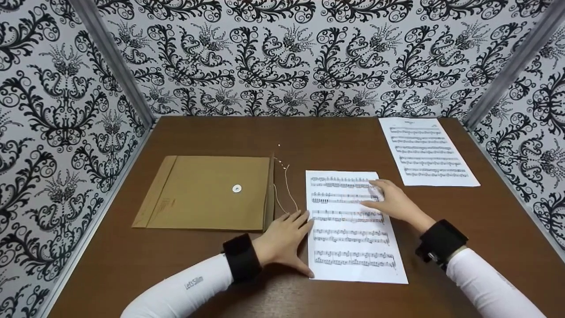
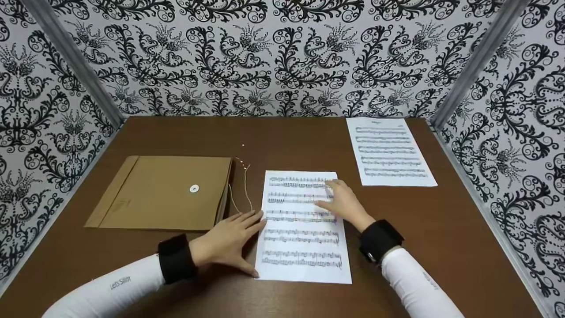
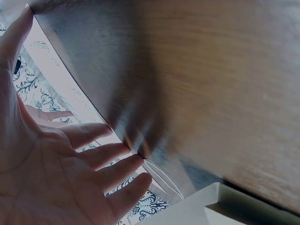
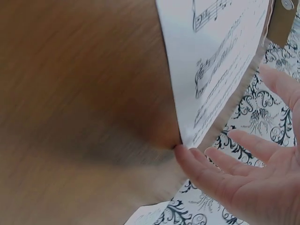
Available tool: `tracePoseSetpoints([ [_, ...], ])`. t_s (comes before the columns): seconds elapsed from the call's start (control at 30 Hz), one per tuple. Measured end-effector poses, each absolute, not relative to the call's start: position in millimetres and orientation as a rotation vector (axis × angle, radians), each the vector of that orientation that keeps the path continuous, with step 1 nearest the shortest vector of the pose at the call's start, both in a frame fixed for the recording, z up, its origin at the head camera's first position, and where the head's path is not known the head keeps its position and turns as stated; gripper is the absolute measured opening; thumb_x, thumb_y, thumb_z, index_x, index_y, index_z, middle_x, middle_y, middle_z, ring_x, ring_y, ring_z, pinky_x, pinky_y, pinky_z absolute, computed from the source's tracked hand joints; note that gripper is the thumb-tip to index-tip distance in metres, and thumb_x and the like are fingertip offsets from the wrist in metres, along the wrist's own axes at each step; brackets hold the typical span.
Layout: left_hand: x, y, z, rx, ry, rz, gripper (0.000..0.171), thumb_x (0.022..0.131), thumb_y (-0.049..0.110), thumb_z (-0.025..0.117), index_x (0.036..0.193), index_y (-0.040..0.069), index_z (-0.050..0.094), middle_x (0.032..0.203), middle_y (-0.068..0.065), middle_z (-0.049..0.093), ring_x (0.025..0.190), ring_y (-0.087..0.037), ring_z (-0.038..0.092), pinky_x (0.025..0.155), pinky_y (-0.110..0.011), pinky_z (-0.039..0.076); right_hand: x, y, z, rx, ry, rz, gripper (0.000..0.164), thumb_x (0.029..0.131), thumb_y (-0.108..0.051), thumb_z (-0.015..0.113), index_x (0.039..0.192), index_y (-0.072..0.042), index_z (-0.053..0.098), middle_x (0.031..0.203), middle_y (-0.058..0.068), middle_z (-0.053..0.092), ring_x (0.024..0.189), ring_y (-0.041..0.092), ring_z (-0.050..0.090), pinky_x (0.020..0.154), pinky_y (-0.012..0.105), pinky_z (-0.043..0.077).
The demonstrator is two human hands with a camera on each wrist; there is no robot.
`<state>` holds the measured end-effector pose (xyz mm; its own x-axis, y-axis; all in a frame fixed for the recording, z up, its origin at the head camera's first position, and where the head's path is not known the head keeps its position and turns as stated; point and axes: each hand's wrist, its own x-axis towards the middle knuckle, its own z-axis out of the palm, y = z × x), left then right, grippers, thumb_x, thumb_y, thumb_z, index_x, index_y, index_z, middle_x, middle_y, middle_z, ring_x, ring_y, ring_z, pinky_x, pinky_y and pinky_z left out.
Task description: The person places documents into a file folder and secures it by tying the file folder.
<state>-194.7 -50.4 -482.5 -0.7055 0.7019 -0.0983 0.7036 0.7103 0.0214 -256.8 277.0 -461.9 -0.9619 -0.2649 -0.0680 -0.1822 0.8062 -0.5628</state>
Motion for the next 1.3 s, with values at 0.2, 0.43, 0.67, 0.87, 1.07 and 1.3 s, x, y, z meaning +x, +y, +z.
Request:
tracePoseSetpoints([
  [0.2, -194.4, -50.6, -480.0, 1.164, 2.814, -0.051, 0.126, 0.066, 0.086, 0.071, 0.159, 0.01, 0.035, 0.167, -0.014, 0.035, 0.154, -0.03, 0.039, 0.123, -0.042, 0.039, -257.6, 290.0, -460.2, -0.249, 2.791, -0.94, 0.08, 0.097, -0.034, 0.071, 0.151, 0.013, 0.036, 0.15, 0.041, 0.042, 0.132, 0.056, 0.052, 0.102, 0.059, 0.053],
  [0.43, -193.6, -50.7, -478.2, 1.159, 2.813, -0.057, 0.125, 0.066, 0.086, 0.071, 0.159, 0.01, 0.035, 0.167, -0.014, 0.035, 0.154, -0.03, 0.038, 0.123, -0.041, 0.039, -256.0, 301.1, -458.0, -0.16, 2.676, -1.064, 0.081, 0.099, -0.036, 0.066, 0.153, 0.014, 0.031, 0.153, 0.041, 0.038, 0.137, 0.057, 0.048, 0.108, 0.061, 0.048],
  [0.67, -194.2, -50.3, -479.2, 1.145, 2.809, -0.042, 0.126, 0.066, 0.085, 0.072, 0.16, 0.01, 0.034, 0.168, -0.013, 0.034, 0.155, -0.03, 0.038, 0.123, -0.041, 0.039, -254.8, 304.5, -456.4, -0.153, 2.566, -1.181, 0.079, 0.102, -0.034, 0.063, 0.154, 0.014, 0.028, 0.158, 0.04, 0.032, 0.142, 0.055, 0.043, 0.11, 0.056, 0.049],
  [0.87, -194.4, -50.4, -479.3, 1.146, 2.809, -0.036, 0.126, 0.066, 0.085, 0.072, 0.159, 0.01, 0.034, 0.168, -0.013, 0.034, 0.155, -0.03, 0.038, 0.123, -0.041, 0.039, -256.1, 304.1, -455.9, -0.131, 2.487, -1.278, 0.075, 0.103, -0.03, 0.062, 0.155, 0.012, 0.029, 0.16, 0.037, 0.032, 0.145, 0.05, 0.042, 0.11, 0.048, 0.051],
  [1.07, -193.7, -50.1, -478.3, 1.153, 2.806, -0.045, 0.126, 0.066, 0.085, 0.072, 0.159, 0.009, 0.035, 0.168, -0.014, 0.034, 0.155, -0.03, 0.037, 0.123, -0.041, 0.039, -257.9, 304.7, -457.2, -0.053, 2.446, -1.314, 0.08, 0.103, -0.026, 0.061, 0.157, 0.015, 0.017, 0.161, 0.04, 0.025, 0.147, 0.051, 0.038, 0.111, 0.045, 0.051],
  [1.3, -193.1, -50.3, -479.1, 1.163, 2.812, -0.082, 0.126, 0.067, 0.087, 0.07, 0.16, 0.011, 0.034, 0.167, -0.013, 0.034, 0.155, -0.029, 0.038, 0.122, -0.04, 0.04, -261.3, 305.4, -458.6, 0.044, 2.394, -1.331, 0.085, 0.104, -0.025, 0.059, 0.158, 0.015, 0.006, 0.161, 0.04, 0.024, 0.147, 0.05, 0.038, 0.114, 0.045, 0.049],
])
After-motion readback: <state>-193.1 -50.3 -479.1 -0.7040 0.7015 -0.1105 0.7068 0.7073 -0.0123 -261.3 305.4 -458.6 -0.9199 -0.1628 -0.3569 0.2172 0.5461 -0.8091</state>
